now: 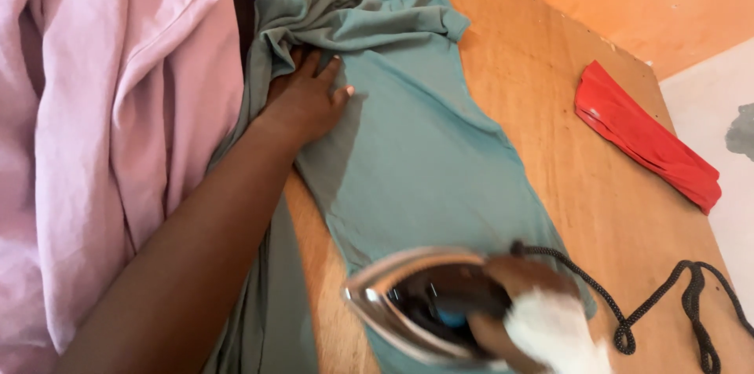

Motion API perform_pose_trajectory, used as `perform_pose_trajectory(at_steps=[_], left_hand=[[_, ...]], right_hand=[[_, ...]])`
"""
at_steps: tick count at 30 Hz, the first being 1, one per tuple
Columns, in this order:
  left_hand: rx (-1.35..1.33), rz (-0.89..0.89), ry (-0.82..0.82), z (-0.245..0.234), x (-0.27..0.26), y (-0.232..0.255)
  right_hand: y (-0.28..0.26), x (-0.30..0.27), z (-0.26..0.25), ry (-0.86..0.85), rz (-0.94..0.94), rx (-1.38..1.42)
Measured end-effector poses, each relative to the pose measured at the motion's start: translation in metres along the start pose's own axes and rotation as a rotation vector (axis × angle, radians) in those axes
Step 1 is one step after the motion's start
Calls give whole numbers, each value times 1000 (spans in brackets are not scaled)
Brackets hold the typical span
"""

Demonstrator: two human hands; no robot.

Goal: The person irons a pair of light green pants laid on a wooden table. They move the iron back and forth across the fabric, smoothing out wrinkles while holding the garment in place with the other hand.

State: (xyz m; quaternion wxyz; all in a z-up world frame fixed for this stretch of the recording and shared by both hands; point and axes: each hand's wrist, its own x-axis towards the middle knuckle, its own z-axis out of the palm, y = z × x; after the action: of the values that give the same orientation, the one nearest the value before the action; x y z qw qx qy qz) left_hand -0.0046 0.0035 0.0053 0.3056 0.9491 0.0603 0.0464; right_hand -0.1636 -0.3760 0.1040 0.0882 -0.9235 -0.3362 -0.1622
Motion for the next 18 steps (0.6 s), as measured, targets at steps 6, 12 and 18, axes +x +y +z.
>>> perform_pose_trajectory(at_steps=[6, 12, 18], left_hand=[[-23, 8, 8, 1, 2, -3], [5, 34, 52, 3, 1, -5], [7, 21, 24, 2, 3, -1]], right_hand=[[-41, 117, 14, -120, 3, 33], [-65, 147, 13, -250, 27, 82], [-60, 102, -10, -312, -30, 139]])
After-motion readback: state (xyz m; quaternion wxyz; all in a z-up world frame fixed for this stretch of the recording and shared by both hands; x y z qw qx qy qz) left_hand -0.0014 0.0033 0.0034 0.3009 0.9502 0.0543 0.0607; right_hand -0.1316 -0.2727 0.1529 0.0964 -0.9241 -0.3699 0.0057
